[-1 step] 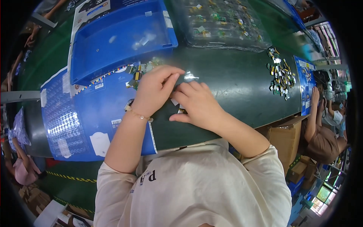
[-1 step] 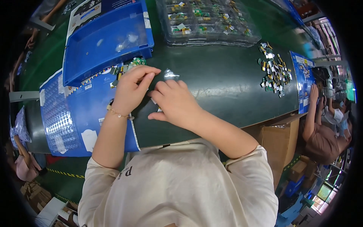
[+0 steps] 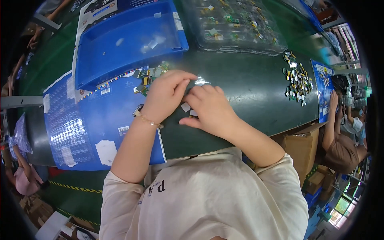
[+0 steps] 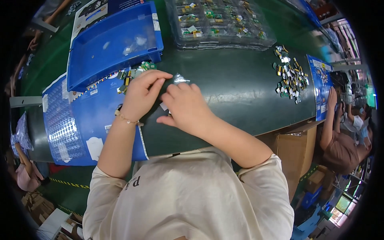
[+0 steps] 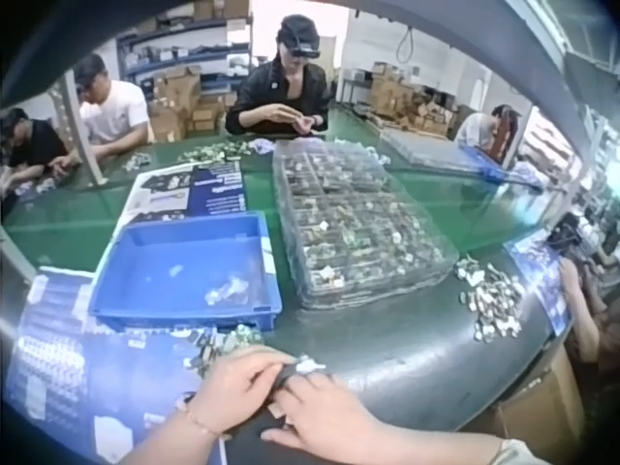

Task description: Assembling small white electronic components onto green circuit boards.

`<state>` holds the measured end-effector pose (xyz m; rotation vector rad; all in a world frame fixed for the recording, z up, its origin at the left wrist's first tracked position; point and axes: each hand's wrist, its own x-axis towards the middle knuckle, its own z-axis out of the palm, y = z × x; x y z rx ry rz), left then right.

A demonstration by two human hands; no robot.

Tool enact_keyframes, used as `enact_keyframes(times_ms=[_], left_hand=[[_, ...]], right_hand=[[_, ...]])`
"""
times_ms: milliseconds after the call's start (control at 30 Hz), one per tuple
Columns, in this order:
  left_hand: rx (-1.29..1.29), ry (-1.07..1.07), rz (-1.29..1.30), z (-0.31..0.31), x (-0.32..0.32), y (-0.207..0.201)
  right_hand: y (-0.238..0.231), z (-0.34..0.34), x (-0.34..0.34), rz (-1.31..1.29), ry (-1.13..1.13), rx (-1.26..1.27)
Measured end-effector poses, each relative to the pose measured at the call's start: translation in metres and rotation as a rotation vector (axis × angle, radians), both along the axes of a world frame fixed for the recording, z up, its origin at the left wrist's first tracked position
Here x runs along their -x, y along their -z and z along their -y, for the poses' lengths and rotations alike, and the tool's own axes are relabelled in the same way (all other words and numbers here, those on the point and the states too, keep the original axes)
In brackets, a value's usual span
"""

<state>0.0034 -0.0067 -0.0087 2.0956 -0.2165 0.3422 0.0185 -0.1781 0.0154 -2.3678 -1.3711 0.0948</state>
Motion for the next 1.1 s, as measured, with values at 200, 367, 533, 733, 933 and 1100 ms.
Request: enact_keyframes(times_ms=[200,367,533,733,933,1100], left_hand=[[-0.187,-0.129,-0.047,0.005,0.002,-0.003],[-0.152,-0.180,-0.109,0.003,0.005,-0.006],[0.461,-0.250,-0.206,0.003,0.003,-0.008],[0.670,-0.144,-0.102,-0.008,0.015,-0.015],[0.057,0.180,0.132,0.001,0.022,-0.019],[0.961,0.014,-0.246,0.013,0.013,-0.007]], right_hand=[[0.001,-0.008,-0.007,0.142,0.149,0.194],[-0.002,-0.012,-0.006,0.157,0.058,0.187],[-0.006,-0.013,-0.017,-0.016,0.053,0.098],[-0.029,-0.008,-0.023,-0.463,0.190,-0.212],[-0.038,-0.016,-0.039,-0.264,0.268,-0.515],[-0.036,-0.023,-0.048,0.130,0.213,-0.522]])
